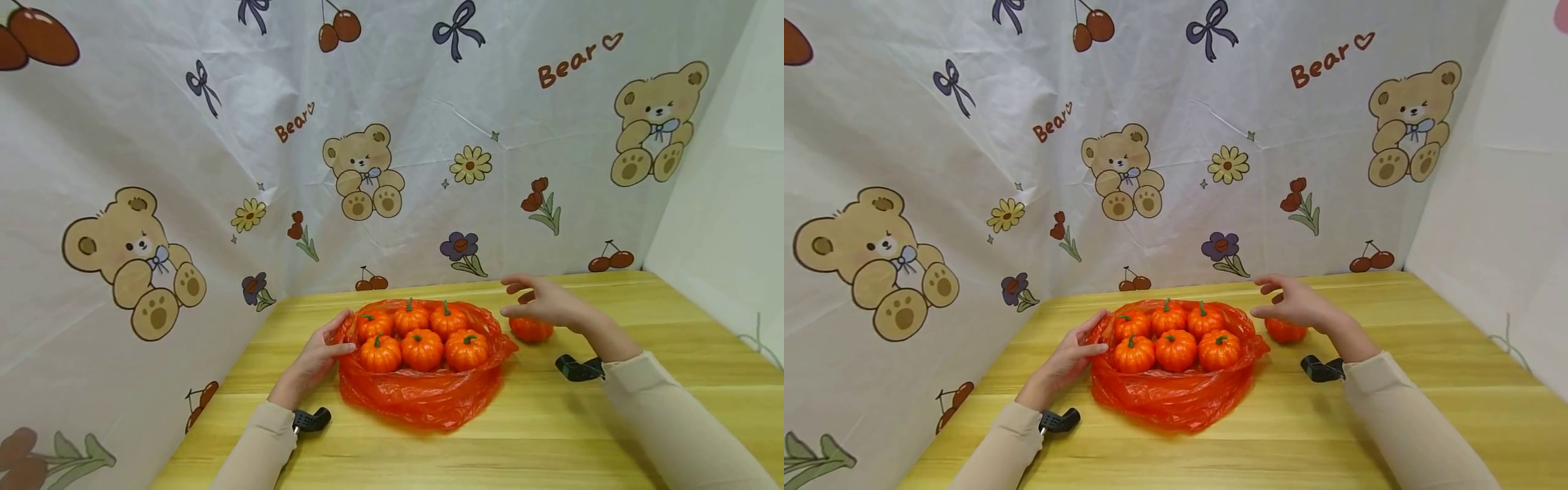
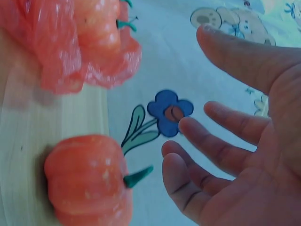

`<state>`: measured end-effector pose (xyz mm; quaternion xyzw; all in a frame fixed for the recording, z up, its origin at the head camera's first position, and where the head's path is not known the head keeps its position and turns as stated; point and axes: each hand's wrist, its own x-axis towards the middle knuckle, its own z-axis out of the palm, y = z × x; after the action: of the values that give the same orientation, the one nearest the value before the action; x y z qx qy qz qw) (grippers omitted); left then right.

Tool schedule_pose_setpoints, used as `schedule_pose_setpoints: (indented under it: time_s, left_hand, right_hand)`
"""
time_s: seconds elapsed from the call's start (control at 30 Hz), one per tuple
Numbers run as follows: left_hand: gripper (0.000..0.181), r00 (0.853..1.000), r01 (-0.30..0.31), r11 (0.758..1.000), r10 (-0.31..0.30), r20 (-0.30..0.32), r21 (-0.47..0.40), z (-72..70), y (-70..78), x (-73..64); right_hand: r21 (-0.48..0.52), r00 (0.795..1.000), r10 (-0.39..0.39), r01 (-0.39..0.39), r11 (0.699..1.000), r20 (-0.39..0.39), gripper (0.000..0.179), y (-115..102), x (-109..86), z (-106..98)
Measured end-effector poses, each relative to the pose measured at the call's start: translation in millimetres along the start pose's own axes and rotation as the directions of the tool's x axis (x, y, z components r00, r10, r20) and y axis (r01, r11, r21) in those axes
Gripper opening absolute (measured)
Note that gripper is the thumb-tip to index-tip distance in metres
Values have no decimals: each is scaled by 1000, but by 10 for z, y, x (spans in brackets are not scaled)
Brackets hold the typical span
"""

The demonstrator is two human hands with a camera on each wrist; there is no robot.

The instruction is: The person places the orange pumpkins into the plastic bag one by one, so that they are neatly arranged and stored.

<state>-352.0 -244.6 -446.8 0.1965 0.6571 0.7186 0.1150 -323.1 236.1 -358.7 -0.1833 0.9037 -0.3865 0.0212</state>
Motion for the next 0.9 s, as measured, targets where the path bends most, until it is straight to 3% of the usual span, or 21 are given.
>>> schedule_pose_setpoints:
  time_s: [0.47, 0.9]
  left_hand:
    - [86, 1000, 0, 1000, 0, 1, -17, 4, -5, -9]
    - [86, 1000, 13, 1000, -13, -10, -15, 13, -8, -3]
  right_hand:
    - [20, 999, 1, 0, 1000, -33, 77, 386, 19, -85]
    - [66, 999, 13, -15, 998, 44, 84, 732, 19, -42]
